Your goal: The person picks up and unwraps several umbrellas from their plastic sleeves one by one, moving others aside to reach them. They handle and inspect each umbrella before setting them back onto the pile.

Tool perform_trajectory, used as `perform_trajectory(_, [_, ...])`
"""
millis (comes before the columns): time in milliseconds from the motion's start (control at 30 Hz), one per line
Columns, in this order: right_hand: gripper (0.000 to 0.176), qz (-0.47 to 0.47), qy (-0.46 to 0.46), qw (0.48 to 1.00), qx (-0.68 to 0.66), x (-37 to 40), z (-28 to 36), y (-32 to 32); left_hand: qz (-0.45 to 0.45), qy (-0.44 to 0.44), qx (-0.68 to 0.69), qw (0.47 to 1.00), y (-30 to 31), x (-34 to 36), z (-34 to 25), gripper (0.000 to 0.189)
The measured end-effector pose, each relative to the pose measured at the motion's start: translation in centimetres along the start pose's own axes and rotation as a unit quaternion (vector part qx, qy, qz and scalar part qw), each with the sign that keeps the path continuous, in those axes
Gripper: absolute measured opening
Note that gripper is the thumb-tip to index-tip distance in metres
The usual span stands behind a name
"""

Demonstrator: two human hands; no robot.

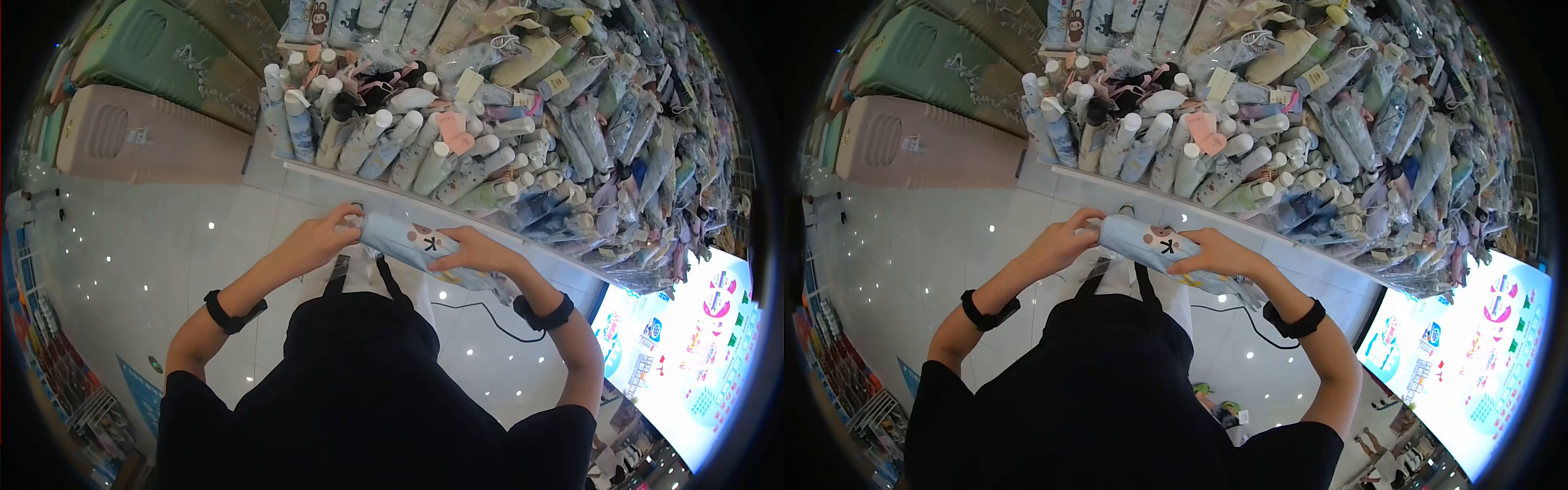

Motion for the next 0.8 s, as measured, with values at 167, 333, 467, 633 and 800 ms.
perform_trajectory(167, [0.059, -0.028, 0.014, 0.999, -0.02, -1.1, -1.7, -0.7, 0.011, 0.176, 0.24, 0.955, -2.5, 0.6, 2.5, 0.02])
perform_trajectory(333, [0.059, -0.103, 0.013, 0.99, -0.09, -0.9, -1.6, 0.2, -0.043, 0.215, 0.541, 0.812, -2.2, -0.7, 3.4, 0.036])
perform_trajectory(467, [0.062, -0.18, -0.019, 0.974, -0.135, -0.1, -1.2, 1.0, -0.019, 0.176, 0.485, 0.856, -1.9, -1.9, 4.9, 0.045])
perform_trajectory(633, [0.049, -0.197, -0.073, 0.914, -0.349, 0.5, -2.9, 1.1, -0.071, 0.132, 0.403, 0.903, -0.1, -4.5, 4.0, 0.044])
perform_trajectory(800, [0.041, -0.206, -0.07, 0.896, -0.387, 1.6, -2.2, 0.3, -0.06, 0.064, 0.235, 0.968, 0.9, -6.2, 2.4, 0.036])
Point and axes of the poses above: each hand's wrist, its own x-axis away from the middle knuckle, its own y-axis out of the back of the hand, z = x × y, the point moved 2 cm from there along -x, towards the middle knuckle, and after that the axes turned 5 degrees about -z, right-handed, at the moved point
